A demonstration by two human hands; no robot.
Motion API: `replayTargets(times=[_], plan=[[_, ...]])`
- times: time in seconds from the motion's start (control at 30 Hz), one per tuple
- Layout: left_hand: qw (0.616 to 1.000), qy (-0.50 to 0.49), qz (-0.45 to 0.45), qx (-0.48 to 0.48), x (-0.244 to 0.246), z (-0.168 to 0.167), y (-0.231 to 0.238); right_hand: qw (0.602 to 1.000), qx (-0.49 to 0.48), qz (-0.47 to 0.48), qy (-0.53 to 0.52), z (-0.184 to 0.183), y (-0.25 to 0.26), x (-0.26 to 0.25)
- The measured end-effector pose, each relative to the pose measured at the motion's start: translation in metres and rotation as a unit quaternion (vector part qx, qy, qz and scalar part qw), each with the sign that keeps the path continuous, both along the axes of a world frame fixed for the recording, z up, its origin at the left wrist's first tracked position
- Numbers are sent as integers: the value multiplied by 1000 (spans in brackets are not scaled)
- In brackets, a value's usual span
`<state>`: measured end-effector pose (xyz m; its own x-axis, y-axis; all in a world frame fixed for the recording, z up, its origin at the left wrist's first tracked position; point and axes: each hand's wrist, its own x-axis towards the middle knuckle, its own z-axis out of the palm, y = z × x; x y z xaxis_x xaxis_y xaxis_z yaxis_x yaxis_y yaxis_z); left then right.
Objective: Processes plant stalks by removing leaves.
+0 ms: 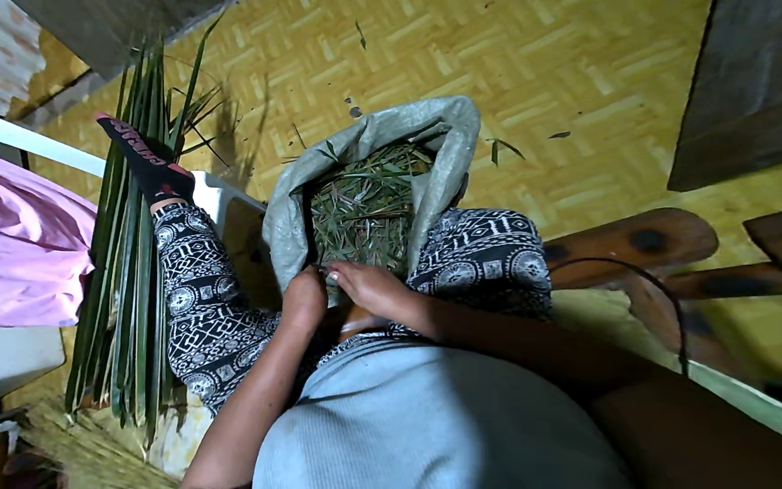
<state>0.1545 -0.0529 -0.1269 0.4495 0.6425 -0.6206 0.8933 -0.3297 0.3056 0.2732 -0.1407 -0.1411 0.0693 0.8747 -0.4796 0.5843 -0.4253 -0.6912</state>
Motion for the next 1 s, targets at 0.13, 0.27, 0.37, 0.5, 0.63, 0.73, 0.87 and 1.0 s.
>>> replayTargets(times=[0.13, 0.27, 0.37, 0.5, 0.63, 0.73, 0.87, 1.0], plan=[[1000, 14, -4, -5, 0, -2, -1, 999, -17, 5, -35, -5, 2, -1], [1000, 27, -16, -1, 2, -4, -3, 996, -15, 9, -91, -10, 4, -3], [999, 24, -21, -4, 1, -4, -4, 992, -1, 5, -127, -20, 4, 2], [1000, 12, -24, -16, -2, -2, -3, 988, 11, -22, -151, -33, 10, 14], [999, -22, 9, -45, -7, -5, 1, 987, 2, -85, -134, -40, 16, 34], [998, -33, 24, -56, -9, -7, 4, 993, 17, -76, -87, -34, 11, 27], [997, -49, 30, -58, -6, -3, 5, 999, 19, -44, -18, -23, 2, 7], [994, -67, 40, -77, -5, -2, 6, 998, 33, -24, -47, -22, 2, 7]])
